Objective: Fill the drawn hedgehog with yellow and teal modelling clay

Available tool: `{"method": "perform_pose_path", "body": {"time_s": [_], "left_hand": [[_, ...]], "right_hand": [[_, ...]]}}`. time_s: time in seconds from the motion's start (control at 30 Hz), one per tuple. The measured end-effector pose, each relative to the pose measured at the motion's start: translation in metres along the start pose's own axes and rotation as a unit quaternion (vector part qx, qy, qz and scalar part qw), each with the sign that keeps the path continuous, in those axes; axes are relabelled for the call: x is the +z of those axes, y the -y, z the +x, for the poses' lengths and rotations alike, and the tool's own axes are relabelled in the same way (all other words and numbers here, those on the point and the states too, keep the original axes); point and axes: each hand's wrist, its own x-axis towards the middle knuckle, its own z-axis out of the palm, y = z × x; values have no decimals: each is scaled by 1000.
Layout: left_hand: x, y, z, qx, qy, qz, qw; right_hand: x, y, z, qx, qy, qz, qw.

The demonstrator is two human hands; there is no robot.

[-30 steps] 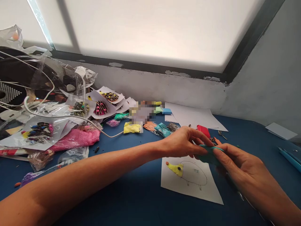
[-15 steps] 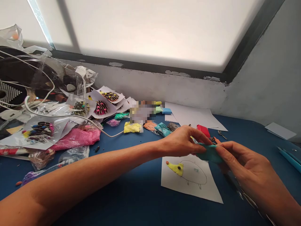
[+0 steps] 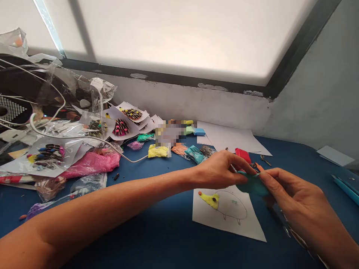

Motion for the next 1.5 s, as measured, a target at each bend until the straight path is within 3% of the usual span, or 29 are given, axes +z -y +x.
{"method": "perform_pose_path", "body": {"time_s": [0.57, 0.73, 0.97, 1.23, 1.4, 1.5], "left_hand": [[2, 2, 1, 1, -7, -45, 999], [2, 8, 2, 20, -7, -78, 997], [0, 3, 4, -45, -23, -168, 984], [-1, 0, 2, -56, -40, -134, 989], [-1, 0, 0, -86, 44, -126, 987], [1, 0, 0, -90, 60, -138, 985]], "right_hand": [[-4, -17, 10, -45, -41, -69, 996], [-5, -22, 14, -38, -2, -70, 997], [-7, -19, 12, -26, 11, -73, 997], [-4, -16, 9, -36, 0, -44, 998], [-3, -14, 9, -49, -23, -34, 998], [-2, -12, 10, -81, -44, -45, 995]]}}
